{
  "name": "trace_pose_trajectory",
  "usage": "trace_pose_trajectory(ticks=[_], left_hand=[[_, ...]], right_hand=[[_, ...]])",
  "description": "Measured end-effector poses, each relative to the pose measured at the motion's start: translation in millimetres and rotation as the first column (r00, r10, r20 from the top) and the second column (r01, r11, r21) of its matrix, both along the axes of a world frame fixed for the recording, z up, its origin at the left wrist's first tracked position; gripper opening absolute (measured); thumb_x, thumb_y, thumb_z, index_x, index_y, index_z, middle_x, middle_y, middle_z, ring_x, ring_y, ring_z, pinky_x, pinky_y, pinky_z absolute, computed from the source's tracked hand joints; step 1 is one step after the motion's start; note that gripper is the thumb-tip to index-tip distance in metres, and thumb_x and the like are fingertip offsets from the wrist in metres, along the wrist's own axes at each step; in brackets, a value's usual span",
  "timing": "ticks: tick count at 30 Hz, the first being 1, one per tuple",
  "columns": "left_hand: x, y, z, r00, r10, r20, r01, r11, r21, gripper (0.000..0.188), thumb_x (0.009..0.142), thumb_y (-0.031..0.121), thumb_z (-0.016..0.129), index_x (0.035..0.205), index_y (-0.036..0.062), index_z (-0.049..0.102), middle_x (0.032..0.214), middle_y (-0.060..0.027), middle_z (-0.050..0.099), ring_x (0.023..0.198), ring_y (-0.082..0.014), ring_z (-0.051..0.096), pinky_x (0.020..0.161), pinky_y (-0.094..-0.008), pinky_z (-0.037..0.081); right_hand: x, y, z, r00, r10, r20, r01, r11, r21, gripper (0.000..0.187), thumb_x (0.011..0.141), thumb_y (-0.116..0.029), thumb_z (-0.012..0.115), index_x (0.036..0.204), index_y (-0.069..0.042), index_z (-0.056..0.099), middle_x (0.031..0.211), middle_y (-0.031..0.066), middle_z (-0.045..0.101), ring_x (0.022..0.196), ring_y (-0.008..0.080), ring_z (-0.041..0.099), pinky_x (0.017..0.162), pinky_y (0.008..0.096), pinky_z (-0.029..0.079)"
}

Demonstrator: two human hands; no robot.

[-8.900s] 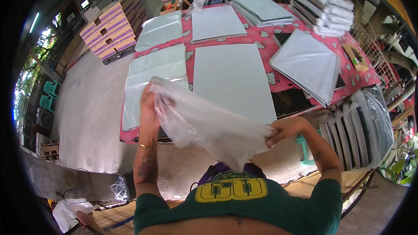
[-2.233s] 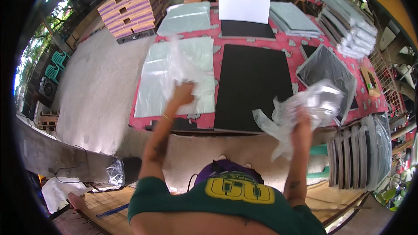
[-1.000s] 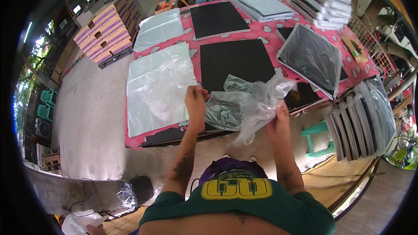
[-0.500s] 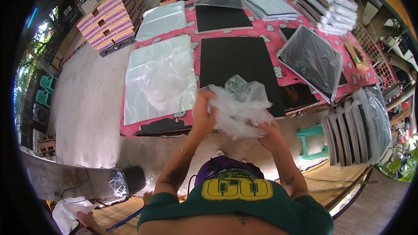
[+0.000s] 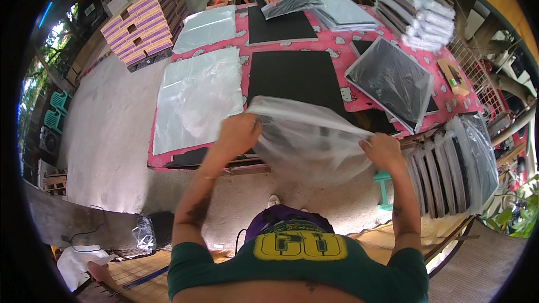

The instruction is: The person places black and white rectangular sheets into individual plastic bags, seals the bags, and stacks them on a table in a manufacturing environment.

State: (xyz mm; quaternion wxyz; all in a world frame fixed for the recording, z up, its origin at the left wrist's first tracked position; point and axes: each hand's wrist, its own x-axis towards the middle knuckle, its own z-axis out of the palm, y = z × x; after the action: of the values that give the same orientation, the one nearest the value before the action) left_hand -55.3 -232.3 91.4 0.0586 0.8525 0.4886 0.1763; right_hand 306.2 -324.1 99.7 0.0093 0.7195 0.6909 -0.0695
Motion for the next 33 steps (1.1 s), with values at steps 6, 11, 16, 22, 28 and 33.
trace_pose_trajectory(ticks=[6,11,16,22,28,33], left_hand=[[-49,-33,32,0.675,-0.204,0.709,0.221,0.973,0.07,0.035,0.078,0.035,0.061,0.085,0.0001,0.065,0.092,-0.0171,0.062,0.083,-0.0312,0.063,0.067,-0.0412,0.052],[-12,-66,40,0.863,-0.371,0.344,0.502,0.547,-0.67,0.044,0.082,0.029,0.063,0.113,-0.002,0.055,0.101,-0.0162,0.062,0.091,-0.0304,0.063,0.077,-0.0392,0.052],[-30,-60,40,-0.115,0.507,0.855,0.607,0.717,-0.343,0.041,0.087,0.033,0.061,0.108,-0.0021,0.06,0.097,-0.0143,0.066,0.091,-0.0292,0.062,0.088,-0.0389,0.048],[-60,-63,-44,0.889,0.015,0.457,0.365,0.581,-0.728,0.035,0.084,0.02,0.062,0.111,-0.0023,0.056,0.105,-0.0165,0.062,0.097,-0.0274,0.061,0.084,-0.0428,0.051],[-79,-49,-45,0.062,0.645,0.761,0.553,0.613,-0.564,0.032,0.088,0.027,0.06,0.105,-0.0003,0.058,0.092,-0.0103,0.064,0.085,-0.0203,0.065,0.08,-0.036,0.054],[-104,-53,-93,0.359,0.619,0.698,0.617,0.404,-0.675,0.037,0.08,0.018,0.06,0.11,-0.003,0.054,0.092,-0.0096,0.064,0.077,-0.0163,0.063,0.072,-0.0292,0.053]], right_hand=[[50,-22,-40,0.86,0.143,-0.489,-0.214,0.973,-0.092,0.041,0.088,-0.04,0.053,0.085,-0.002,0.068,0.101,0.0223,0.062,0.091,0.0347,0.063,0.083,0.0455,0.047],[32,-18,-28,-0.628,0.123,-0.769,0.182,0.983,0.009,0.037,0.092,-0.032,0.052,0.118,-0.005,0.054,0.11,0.011,0.06,0.095,0.026,0.061,0.081,0.043,0.052],[47,-27,-72,0.363,-0.066,-0.93,-0.588,0.758,-0.283,0.044,0.086,-0.033,0.061,0.118,-0.004,0.055,0.096,0.0083,0.064,0.088,0.0187,0.062,0.086,0.0364,0.05],[45,-31,-79,-0.585,-0.265,-0.766,-0.1,0.961,-0.257,0.057,0.092,-0.053,0.041,0.118,-0.005,0.057,0.097,0.0134,0.064,0.092,0.0238,0.062,0.078,0.0448,0.055],[57,-59,-162,-0.447,-0.125,-0.885,-0.488,0.864,0.125,0.038,0.086,-0.033,0.055,0.101,0.0,0.065,0.094,0.0164,0.065,0.098,0.0286,0.061,0.087,0.0533,0.046],[77,-62,-179,-0.514,-0.561,-0.649,-0.43,0.823,-0.372,0.029,0.078,-0.008,0.056,0.106,-0.002,0.06,0.1,0.018,0.064,0.091,0.0289,0.064,0.083,0.0405,0.048]])
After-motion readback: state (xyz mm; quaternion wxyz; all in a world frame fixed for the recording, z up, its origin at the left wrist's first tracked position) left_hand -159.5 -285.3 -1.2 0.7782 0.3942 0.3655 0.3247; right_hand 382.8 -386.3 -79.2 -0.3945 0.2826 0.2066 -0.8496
